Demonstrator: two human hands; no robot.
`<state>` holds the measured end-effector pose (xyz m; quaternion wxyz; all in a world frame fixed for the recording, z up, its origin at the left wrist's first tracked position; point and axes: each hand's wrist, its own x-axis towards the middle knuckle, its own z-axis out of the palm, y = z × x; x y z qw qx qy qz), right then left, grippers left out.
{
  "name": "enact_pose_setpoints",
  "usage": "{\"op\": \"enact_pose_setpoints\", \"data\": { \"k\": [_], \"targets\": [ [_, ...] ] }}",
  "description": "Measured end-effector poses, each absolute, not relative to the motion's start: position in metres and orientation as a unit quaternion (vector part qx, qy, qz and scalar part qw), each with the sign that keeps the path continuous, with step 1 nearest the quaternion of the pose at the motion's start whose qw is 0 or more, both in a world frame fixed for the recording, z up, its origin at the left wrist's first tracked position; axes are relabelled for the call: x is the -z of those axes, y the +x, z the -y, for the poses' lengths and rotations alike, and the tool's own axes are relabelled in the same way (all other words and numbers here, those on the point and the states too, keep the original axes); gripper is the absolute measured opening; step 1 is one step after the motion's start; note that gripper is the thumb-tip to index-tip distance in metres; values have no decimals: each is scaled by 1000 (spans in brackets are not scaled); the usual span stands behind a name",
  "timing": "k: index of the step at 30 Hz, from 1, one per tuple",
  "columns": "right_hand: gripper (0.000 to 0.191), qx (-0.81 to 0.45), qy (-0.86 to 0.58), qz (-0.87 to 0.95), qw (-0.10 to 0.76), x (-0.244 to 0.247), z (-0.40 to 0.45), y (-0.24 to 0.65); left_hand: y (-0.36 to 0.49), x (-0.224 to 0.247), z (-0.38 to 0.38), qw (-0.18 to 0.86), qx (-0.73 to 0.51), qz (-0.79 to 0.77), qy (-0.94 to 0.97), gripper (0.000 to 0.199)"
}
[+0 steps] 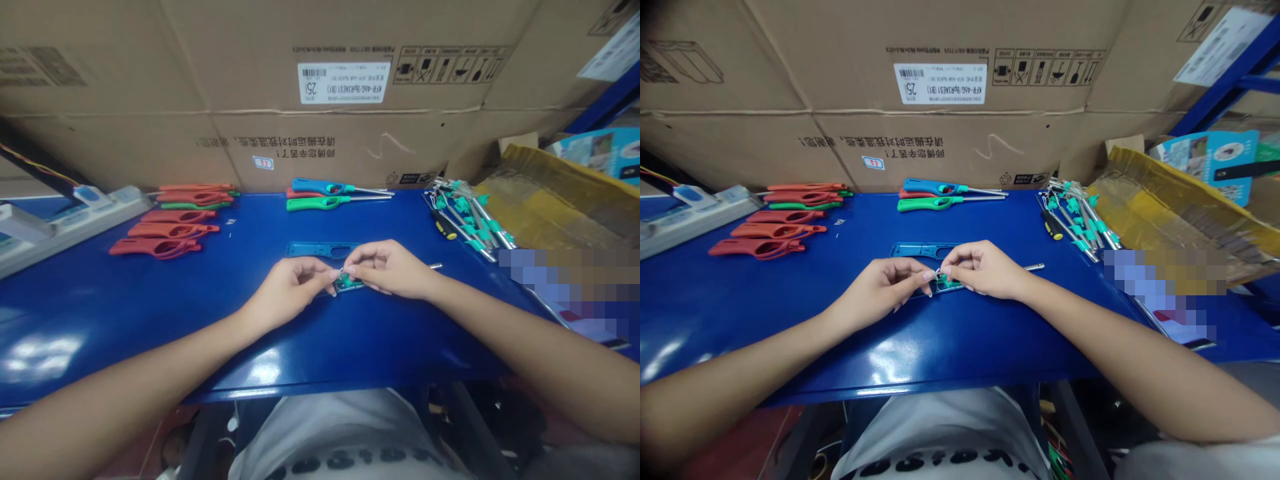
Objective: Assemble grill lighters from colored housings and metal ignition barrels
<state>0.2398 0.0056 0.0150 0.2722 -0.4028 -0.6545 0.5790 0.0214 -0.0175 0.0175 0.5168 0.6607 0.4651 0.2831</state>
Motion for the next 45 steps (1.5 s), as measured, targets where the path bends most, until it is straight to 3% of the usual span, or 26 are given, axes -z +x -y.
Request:
{"op": "enact_pose_setpoints", "data": {
  "k": [9,16,23,30,37,45],
  "targets": [
    [30,-578,-406,649,283,-16,-2,239,23,-18,18,496,-284,-463,677,28],
    [30,-574,-421,649,268,-19,-5,241,8,-25,14,323,-236,-425,812,19],
    [23,-571,-428,646,270,-19,-5,241,5,-32,14,301,-178,-454,820,16],
    [21,-565,-429,650,272,-18,-5,241,1,-30,10,194,-186,-419,868,15],
    [20,-569,-425,647,277,-17,-4,241,-12,-41,4,243,-105,-426,865,14],
    [20,-565,-434,649,267,-19,-2,239,-7,-39,3,282,-126,-456,835,11]
  ]
}}
